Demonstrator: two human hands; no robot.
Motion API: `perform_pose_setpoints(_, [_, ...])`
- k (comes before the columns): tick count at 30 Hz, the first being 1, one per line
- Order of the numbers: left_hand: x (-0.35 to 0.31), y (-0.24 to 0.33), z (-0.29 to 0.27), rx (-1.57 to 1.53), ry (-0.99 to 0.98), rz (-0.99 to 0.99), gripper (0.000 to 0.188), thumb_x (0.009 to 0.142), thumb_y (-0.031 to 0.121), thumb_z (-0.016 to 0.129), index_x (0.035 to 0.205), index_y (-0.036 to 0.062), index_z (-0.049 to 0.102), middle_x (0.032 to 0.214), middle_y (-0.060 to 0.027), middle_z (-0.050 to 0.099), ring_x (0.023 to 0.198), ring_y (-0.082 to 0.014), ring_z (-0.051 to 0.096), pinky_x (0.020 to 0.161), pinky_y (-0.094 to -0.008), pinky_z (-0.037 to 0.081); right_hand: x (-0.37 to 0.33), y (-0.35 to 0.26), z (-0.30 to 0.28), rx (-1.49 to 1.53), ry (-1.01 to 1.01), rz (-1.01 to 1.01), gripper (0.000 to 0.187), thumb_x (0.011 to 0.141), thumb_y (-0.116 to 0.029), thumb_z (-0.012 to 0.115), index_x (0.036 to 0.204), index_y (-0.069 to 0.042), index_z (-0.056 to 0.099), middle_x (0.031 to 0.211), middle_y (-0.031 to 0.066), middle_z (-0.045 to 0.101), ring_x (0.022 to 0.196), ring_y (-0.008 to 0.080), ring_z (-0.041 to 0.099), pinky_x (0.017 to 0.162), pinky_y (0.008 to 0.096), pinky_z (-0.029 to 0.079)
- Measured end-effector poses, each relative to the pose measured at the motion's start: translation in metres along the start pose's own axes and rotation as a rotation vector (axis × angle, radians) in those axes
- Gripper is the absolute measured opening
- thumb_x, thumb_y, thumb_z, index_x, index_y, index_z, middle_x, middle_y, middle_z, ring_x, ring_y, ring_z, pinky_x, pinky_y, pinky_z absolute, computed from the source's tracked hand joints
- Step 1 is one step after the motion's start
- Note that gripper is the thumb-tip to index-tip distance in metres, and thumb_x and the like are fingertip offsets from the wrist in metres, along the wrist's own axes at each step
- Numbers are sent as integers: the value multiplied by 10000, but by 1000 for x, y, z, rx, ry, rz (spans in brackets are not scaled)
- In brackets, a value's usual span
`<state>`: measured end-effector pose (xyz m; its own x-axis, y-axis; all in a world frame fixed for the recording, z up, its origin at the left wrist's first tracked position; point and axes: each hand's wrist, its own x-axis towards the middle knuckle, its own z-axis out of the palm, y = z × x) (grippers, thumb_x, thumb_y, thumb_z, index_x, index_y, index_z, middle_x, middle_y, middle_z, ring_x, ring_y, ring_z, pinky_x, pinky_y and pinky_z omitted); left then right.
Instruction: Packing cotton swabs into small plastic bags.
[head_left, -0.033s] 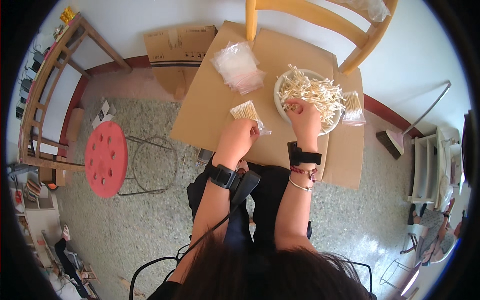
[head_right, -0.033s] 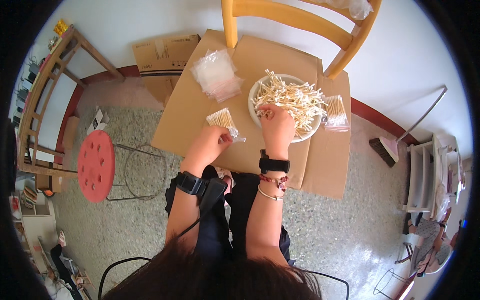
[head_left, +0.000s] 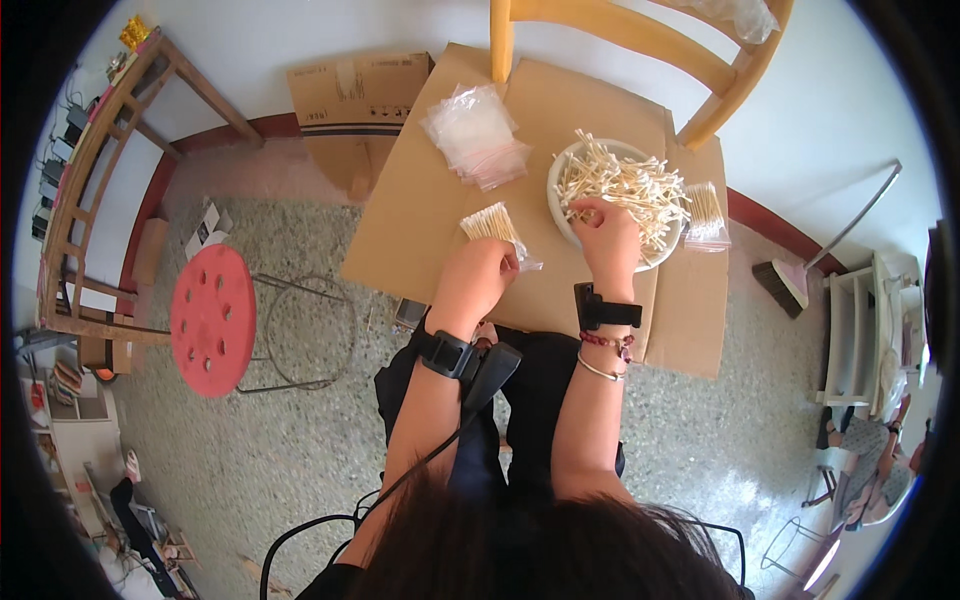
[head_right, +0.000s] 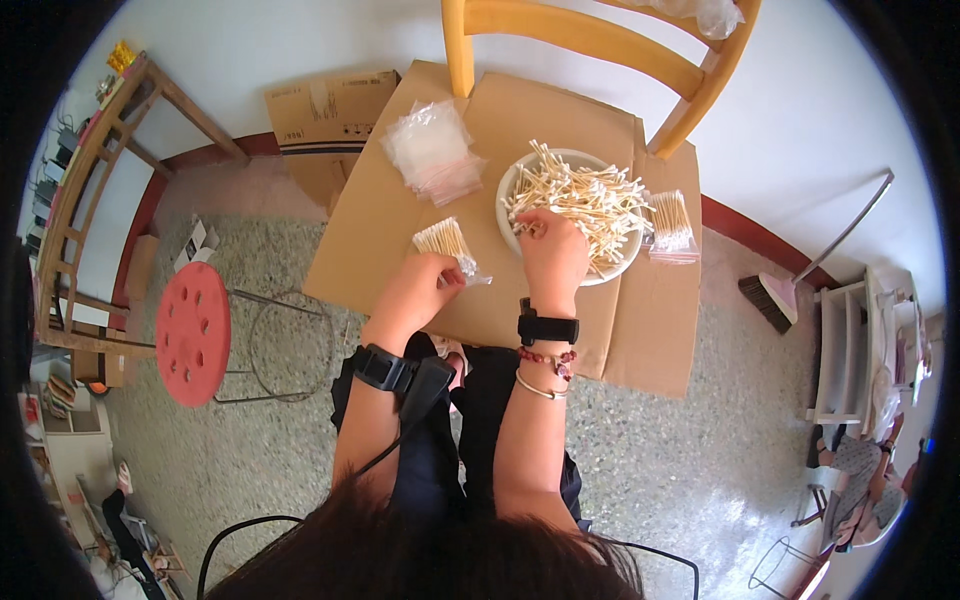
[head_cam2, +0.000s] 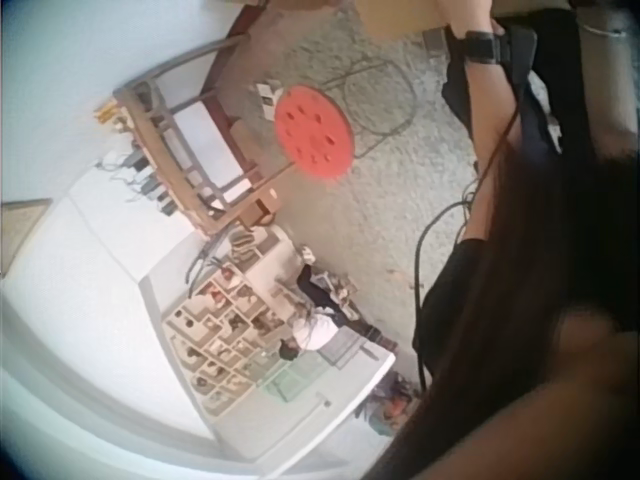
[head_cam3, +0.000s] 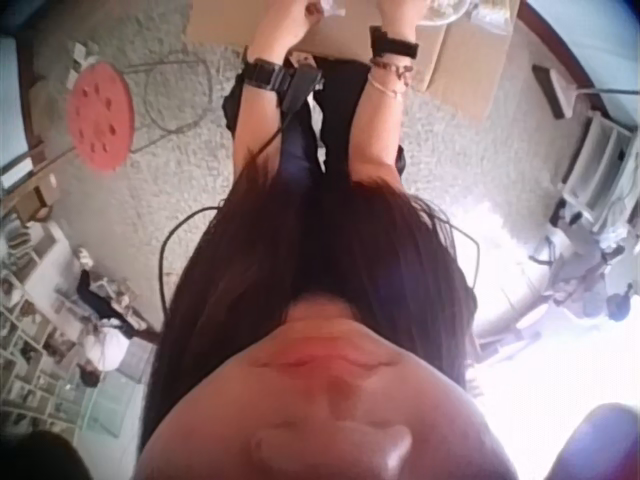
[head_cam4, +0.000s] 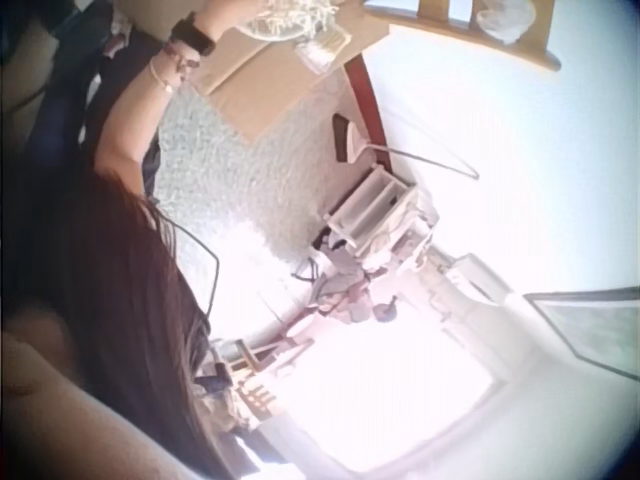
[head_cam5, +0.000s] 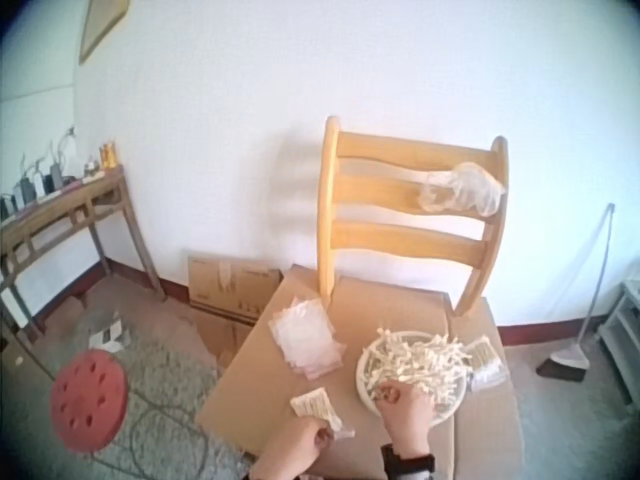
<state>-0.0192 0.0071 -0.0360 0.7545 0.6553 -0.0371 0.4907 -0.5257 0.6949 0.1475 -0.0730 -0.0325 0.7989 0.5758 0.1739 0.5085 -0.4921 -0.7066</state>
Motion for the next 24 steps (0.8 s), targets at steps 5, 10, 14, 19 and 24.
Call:
perform_pose_setpoints(5, [0,-1,0,-15,30,36,102,741,66,662,829,15,658,789,-132,657,740,-262,645,666,-344,498,3,-4,1,27,14,26,148,699,-95,652,801,-158,739,559,60,567,531,239,565,531,348,446])
perform_pose_setpoints(10, [1,3,-2,-51,5,-5,72,743,87,660,785,30,644,802,-155,639,793,-331,621,686,-407,490,-1,-4,-11,96,74,45,127,717,-127,698,834,-148,742,533,38,533,500,185,525,503,323,409])
perform_pose_setpoints(14, [3,-2,1,-43,-8,-1,101,765,110,666,816,27,641,790,-160,637,775,-325,622,680,-403,490,-3,-6,-24,185,185,7,119,742,-125,728,860,-123,741,554,33,533,509,123,496,480,299,371])
perform_pose_setpoints(19, [9,10,1,-160,124,51,181,808,174,698,897,27,643,744,-83,648,652,-171,596,608,-310,480,-5,-22,-36,566,241,-1,135,826,-132,701,943,-66,720,751,22,648,682,86,590,583,226,442])
perform_pose_setpoints(24, [16,35,-7,-514,243,65,193,841,159,689,962,16,640,832,-30,664,693,-96,580,627,-246,465,-8,-21,-30,1391,-54,199,170,905,-136,620,1039,-32,635,983,42,647,834,130,630,716,222,501])
